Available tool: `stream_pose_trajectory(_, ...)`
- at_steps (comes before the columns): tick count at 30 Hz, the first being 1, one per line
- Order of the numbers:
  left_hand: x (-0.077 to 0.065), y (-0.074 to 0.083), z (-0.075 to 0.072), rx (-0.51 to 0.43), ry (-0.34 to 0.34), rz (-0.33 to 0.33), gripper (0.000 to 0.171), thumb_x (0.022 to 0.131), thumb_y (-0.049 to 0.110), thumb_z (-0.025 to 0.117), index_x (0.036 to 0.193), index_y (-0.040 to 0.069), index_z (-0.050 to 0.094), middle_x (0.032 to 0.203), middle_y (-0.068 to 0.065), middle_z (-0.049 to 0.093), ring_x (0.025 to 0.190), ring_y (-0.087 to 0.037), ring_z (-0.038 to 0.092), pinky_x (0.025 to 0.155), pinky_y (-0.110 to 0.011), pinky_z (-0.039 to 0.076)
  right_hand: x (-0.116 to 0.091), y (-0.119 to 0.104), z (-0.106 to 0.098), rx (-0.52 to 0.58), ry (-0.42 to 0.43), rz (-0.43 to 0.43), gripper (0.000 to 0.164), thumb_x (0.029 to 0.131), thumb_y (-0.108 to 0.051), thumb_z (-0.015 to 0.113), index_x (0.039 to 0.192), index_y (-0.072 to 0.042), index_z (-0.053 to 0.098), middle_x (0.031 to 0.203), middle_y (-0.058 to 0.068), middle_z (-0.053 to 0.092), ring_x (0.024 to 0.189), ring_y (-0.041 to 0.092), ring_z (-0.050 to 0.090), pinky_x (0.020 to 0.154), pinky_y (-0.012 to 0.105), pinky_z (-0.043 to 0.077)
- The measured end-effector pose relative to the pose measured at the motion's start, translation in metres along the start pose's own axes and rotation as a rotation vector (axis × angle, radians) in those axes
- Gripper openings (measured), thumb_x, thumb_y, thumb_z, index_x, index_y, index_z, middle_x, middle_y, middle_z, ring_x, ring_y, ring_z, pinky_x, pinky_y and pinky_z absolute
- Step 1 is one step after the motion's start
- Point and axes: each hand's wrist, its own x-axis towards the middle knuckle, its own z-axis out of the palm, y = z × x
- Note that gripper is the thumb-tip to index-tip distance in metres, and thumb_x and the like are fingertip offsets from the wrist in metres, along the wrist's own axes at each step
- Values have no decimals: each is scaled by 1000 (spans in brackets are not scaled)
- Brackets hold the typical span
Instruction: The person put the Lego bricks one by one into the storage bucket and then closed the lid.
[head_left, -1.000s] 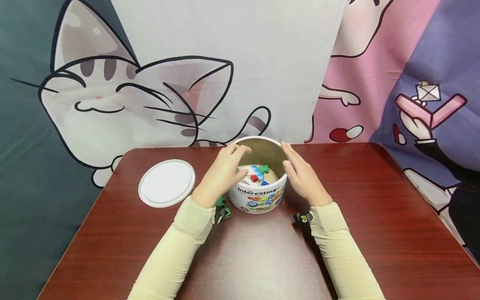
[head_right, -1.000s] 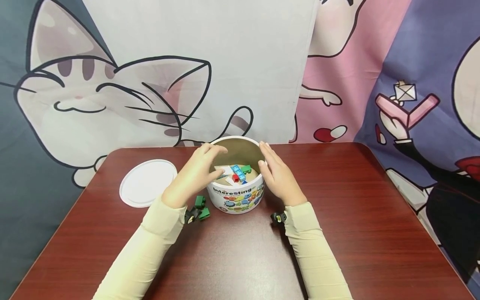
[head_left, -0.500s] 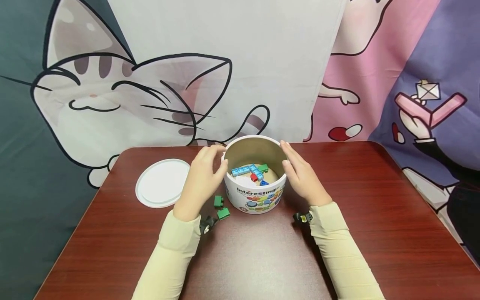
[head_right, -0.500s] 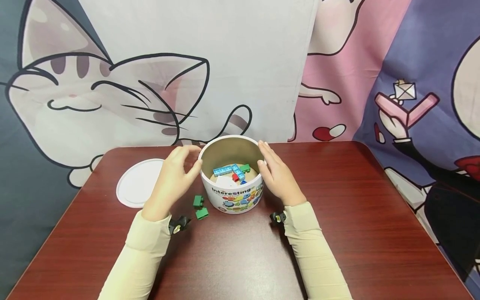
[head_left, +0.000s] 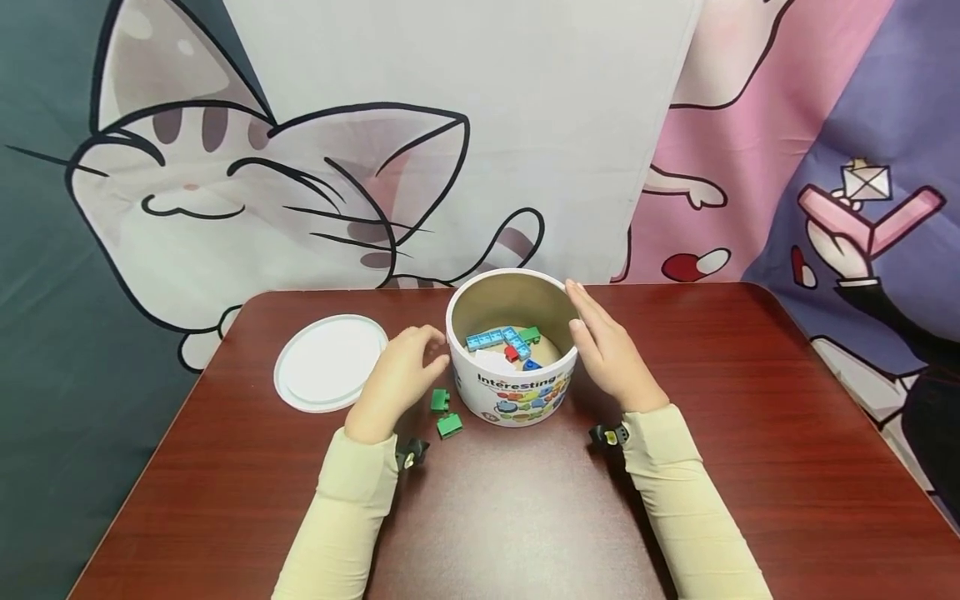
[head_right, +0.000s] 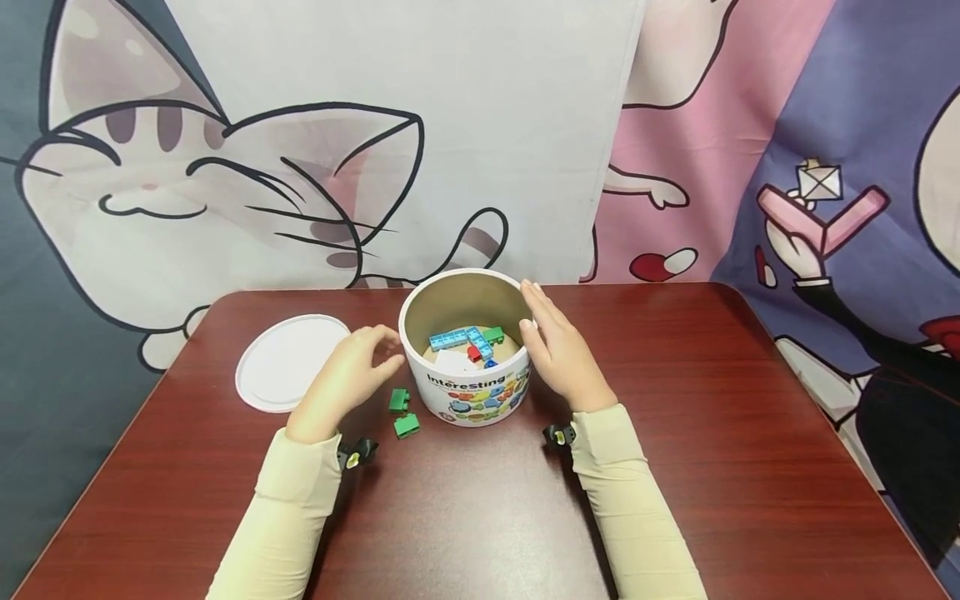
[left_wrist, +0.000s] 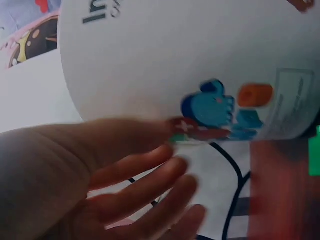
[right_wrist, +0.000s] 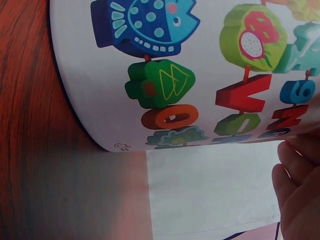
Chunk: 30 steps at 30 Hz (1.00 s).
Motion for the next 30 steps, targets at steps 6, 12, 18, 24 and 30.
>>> stream_pose_trajectory(6,1,-12,8,61,-191,-1,26,87,12,78,110,1,69,108,-14,70,105,-31,65,95,-47,52,-1,0,-1,-5,-5,5,54,108,-26,44,159,-11,35,162,8,35,150,28,30,122,45,26)
stream_pose_trajectory(12,1,-16,18,101,-274,-7,28,82,9,81,107,3,69,102,-12,68,98,-27,63,92,-44,52,-2,1,-1,0,-16,10,55,107,-23,46,159,-12,34,163,8,34,151,29,30,122,45,26)
stream_pose_trajectory(18,1,-20,27,128,-285,-29,25,77,3,84,98,4,70,92,-8,66,87,-21,61,85,-38,53,-1,2,-1,1,-10,7,55,107,-23,47,159,-12,35,162,9,35,150,29,30,122,46,26)
stream_pose_trajectory(24,1,-21,29,130,-300,-50,25,74,1,83,96,4,70,88,-6,64,83,-20,58,81,-36,52,-1,3,1,5,-11,7,54,108,-27,45,159,-13,35,163,8,35,151,28,30,122,47,26)
stream_pose_trajectory(30,2,-22,29,151,-296,-30,23,73,-1,80,93,4,70,87,-6,64,84,-20,58,82,-35,52,0,3,1,7,8,-3,54,108,-28,44,159,-12,36,162,7,36,150,30,32,122,46,27)
